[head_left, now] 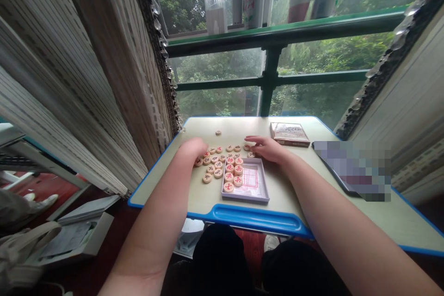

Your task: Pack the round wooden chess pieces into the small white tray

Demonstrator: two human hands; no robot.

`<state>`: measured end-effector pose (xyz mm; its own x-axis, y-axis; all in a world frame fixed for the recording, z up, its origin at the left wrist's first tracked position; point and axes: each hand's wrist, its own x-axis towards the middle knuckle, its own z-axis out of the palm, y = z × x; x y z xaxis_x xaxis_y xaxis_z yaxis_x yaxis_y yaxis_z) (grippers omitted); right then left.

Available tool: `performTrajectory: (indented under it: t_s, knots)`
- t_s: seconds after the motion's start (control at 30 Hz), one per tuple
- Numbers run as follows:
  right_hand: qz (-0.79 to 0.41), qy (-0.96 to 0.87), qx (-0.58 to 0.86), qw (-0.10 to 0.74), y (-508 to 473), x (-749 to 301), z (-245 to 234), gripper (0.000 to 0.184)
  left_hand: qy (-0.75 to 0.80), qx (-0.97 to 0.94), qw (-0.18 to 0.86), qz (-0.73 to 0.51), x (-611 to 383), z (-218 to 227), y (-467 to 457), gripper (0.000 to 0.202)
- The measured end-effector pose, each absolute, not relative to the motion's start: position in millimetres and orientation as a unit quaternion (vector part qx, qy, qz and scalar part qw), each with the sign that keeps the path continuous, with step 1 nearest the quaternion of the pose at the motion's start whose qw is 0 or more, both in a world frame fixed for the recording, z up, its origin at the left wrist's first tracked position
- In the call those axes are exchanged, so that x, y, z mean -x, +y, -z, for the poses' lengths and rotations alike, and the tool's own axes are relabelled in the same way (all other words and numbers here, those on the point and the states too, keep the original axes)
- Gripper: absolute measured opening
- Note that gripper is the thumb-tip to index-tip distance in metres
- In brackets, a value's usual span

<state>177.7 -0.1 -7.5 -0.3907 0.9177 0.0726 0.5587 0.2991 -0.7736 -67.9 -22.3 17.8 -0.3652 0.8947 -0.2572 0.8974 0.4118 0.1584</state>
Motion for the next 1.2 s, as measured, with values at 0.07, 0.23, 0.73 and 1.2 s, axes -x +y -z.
performTrajectory:
  t_s: [0.07,0.23,0.73,1.2]
  knots:
    - [-0.348,-0.766,0.472,0.262,1,-178,9,0.035,0.818,-0.532,0.221,-0.007,65,-15,-23,0.037]
    - [-0.341,-0.761,0.496,0.242,2,-178,12,0.028,0.801,-0.55,0.234,-0.029,66,-11,-19,0.033]
    - [-0.254,-0.802,0.468,0.269,8,-177,19,0.026,0.699,-0.638,0.305,-0.105,57,-14,-25,0.04]
    - [-0.223,-0.79,0.514,0.248,6,-173,17,0.031,0.657,-0.74,0.11,-0.094,40,-7,-23,0.025]
